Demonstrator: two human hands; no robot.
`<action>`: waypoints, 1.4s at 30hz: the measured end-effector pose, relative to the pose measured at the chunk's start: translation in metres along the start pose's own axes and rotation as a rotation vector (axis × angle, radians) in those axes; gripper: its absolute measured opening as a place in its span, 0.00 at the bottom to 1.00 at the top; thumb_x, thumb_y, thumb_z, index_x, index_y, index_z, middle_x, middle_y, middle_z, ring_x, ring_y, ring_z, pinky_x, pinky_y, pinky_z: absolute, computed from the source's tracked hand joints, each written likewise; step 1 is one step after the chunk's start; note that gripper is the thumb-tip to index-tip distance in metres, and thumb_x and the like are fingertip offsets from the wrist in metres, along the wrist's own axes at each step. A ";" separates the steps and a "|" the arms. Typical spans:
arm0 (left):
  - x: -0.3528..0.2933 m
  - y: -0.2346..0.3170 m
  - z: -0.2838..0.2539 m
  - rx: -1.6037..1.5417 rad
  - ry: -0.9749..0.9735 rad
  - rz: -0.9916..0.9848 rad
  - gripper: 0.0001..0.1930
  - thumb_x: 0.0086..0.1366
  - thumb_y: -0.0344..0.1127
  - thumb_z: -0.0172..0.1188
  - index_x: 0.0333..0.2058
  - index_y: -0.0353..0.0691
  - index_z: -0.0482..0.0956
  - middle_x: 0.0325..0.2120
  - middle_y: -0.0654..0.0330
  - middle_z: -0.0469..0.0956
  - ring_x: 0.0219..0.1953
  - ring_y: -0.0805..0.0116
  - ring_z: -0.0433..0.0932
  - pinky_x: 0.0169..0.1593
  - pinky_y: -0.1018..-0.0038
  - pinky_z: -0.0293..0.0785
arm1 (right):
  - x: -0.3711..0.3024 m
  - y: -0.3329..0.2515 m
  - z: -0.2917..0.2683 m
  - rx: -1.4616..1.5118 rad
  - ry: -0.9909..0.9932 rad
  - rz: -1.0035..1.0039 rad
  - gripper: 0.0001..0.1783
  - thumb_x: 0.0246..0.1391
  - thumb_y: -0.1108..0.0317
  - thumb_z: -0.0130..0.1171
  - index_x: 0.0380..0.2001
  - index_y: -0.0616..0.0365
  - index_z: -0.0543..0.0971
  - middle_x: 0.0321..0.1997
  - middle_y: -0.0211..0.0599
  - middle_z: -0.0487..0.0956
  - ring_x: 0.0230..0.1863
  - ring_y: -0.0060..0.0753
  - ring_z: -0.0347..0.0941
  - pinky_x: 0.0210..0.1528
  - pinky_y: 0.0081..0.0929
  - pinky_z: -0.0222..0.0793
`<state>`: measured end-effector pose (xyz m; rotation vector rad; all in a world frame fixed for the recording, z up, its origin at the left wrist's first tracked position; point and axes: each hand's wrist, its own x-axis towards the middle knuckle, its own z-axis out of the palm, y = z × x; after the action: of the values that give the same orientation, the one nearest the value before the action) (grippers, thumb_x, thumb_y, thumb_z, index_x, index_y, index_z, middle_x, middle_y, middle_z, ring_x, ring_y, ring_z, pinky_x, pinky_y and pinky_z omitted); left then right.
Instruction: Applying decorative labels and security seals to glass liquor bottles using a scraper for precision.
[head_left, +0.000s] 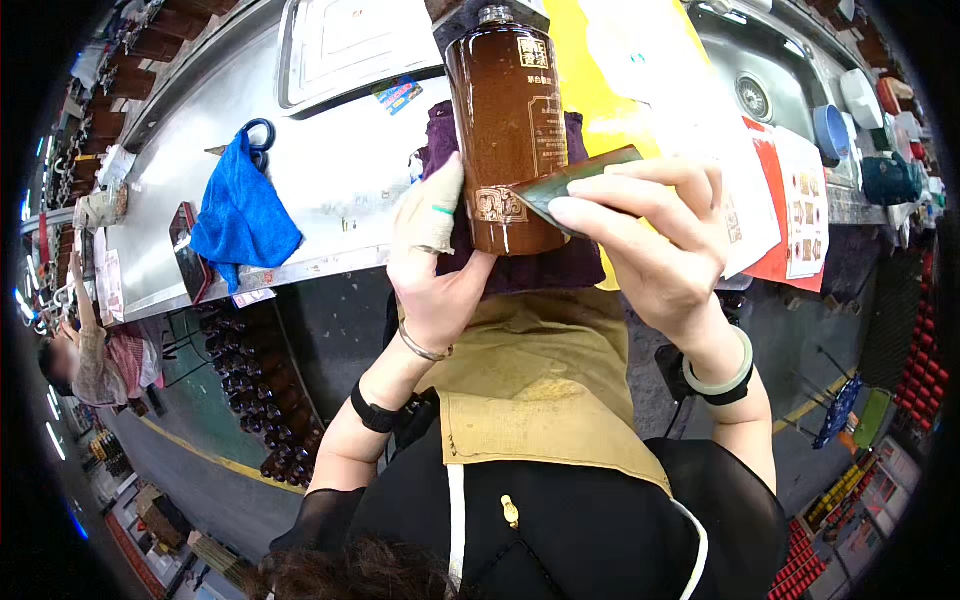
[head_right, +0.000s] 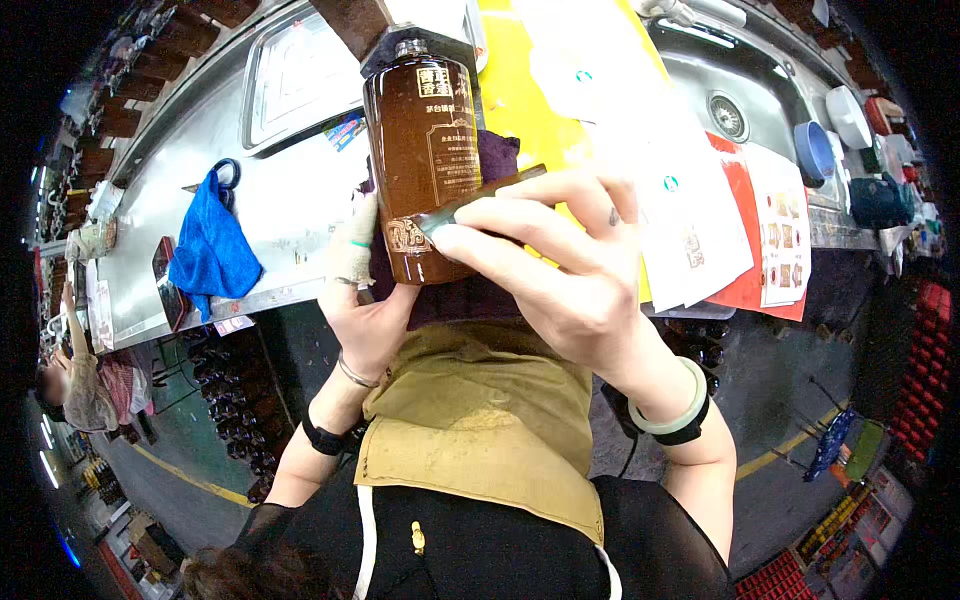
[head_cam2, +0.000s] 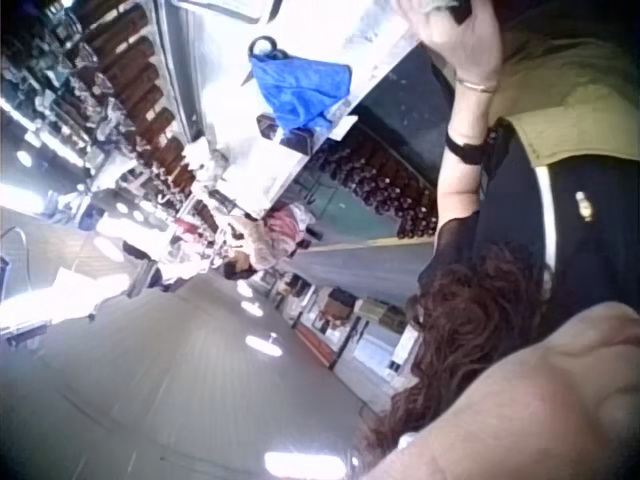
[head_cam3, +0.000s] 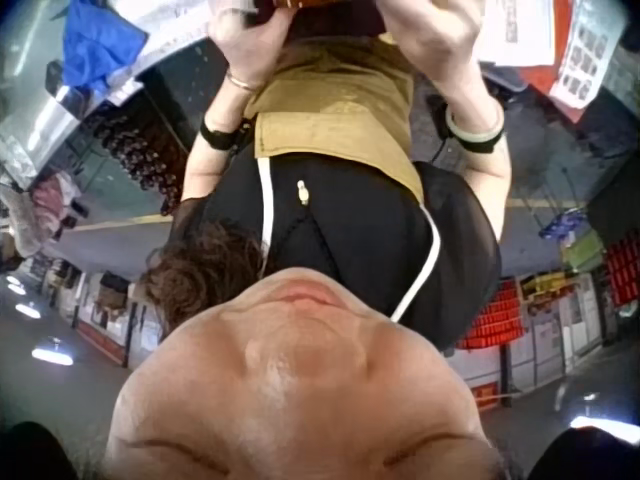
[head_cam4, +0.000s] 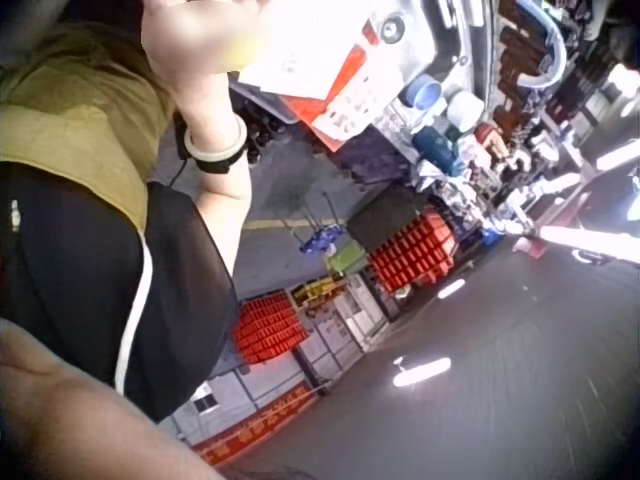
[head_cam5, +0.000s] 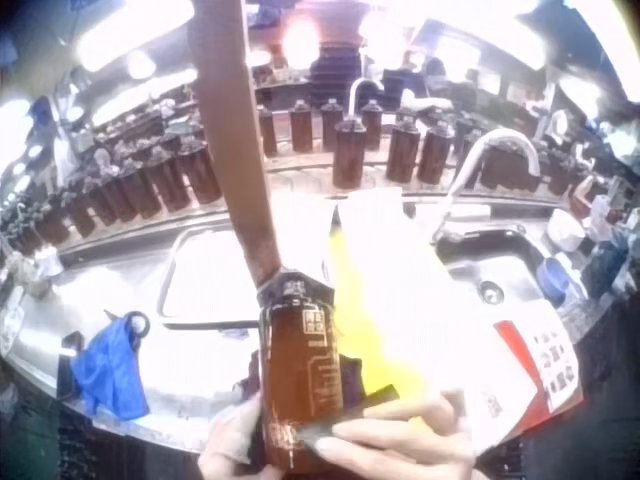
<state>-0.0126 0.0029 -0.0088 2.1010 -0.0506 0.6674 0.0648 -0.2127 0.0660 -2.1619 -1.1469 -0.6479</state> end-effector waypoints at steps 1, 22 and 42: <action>0.000 -0.004 -0.002 0.040 -0.056 0.049 0.37 0.48 0.21 0.73 0.62 0.30 0.79 0.61 0.45 0.80 0.61 0.51 0.80 0.70 0.57 0.66 | -0.003 0.000 0.004 -0.004 0.014 -0.046 0.19 0.41 0.67 0.67 0.41 0.47 0.90 0.44 0.20 0.86 0.42 0.27 0.78 0.49 0.31 0.65; 0.012 -0.006 -0.002 0.246 0.025 0.322 0.22 0.50 0.29 0.74 0.47 0.42 0.88 0.59 0.50 0.82 0.57 0.53 0.80 0.59 0.59 0.73 | 0.004 0.004 -0.010 -0.007 -0.167 -0.128 0.16 0.45 0.60 0.65 0.39 0.45 0.89 0.42 0.17 0.86 0.38 0.23 0.77 0.51 0.31 0.63; 0.009 0.014 -0.004 0.208 0.021 0.175 0.40 0.43 0.22 0.74 0.61 0.44 0.82 0.68 0.45 0.72 0.63 0.44 0.73 0.66 0.56 0.71 | 0.023 -0.035 0.019 0.382 0.110 0.662 0.09 0.59 0.76 0.68 0.43 0.59 0.84 0.35 0.38 0.81 0.32 0.33 0.77 0.36 0.29 0.72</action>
<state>-0.0111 -0.0003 0.0080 2.3069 -0.1607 0.8291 0.0496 -0.1709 0.0778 -1.9684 -0.3972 -0.2205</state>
